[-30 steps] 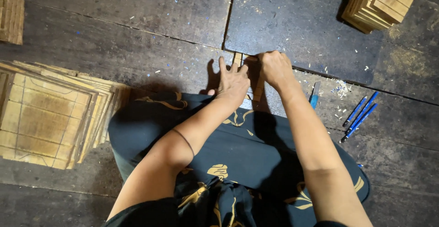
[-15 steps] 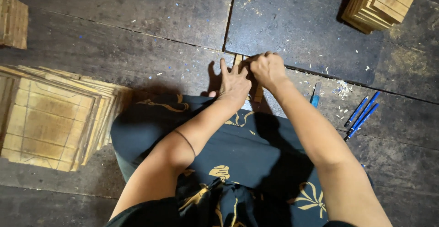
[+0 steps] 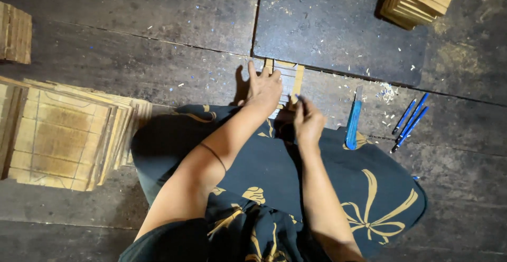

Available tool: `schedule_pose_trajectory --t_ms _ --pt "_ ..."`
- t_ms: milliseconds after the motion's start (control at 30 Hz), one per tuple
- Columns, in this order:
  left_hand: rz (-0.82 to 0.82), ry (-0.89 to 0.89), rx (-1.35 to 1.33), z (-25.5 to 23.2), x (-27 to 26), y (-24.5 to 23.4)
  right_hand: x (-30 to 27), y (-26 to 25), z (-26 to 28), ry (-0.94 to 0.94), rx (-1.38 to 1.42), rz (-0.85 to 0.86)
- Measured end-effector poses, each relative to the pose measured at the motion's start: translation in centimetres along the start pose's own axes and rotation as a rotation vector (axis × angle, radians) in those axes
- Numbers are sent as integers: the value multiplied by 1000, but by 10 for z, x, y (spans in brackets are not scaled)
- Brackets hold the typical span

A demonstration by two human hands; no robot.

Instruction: The person sits on the floor and repeatedly marks small wooden squares with a blue pencil using a metal ruler as a guide. They pick up each square from a stack, place it on a dark mat, draw lines, then set the marked piece aside. The process repeats for multiple pieces.

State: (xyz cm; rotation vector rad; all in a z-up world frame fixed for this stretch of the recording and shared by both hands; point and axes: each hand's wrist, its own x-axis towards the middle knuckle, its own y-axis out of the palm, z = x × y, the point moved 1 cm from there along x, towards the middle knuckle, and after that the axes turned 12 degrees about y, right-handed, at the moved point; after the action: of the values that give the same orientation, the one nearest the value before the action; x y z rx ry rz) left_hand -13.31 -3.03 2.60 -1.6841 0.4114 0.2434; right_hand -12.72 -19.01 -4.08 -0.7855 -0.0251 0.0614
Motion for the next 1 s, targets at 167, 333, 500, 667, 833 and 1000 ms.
schedule_pose_trajectory --t_ms 167,333,500,667,833,1000 --pt "-146 22 -38 3 0 2 -33 28 -31 -5 -30 77" --pt "-146 18 -16 2 -2 2 -37 34 -28 -96 -19 72" --pt "-133 5 -20 0 -7 -9 -36 40 -30 -169 -119 34" --pt "-128 6 -9 -1 -1 -6 -48 66 -65 -313 -327 276" --pt "-121 -11 -7 -2 -5 -10 -53 50 -40 -273 -207 105" --pt "-160 -9 -3 -2 -4 -5 -41 33 -27 -281 -138 -33"
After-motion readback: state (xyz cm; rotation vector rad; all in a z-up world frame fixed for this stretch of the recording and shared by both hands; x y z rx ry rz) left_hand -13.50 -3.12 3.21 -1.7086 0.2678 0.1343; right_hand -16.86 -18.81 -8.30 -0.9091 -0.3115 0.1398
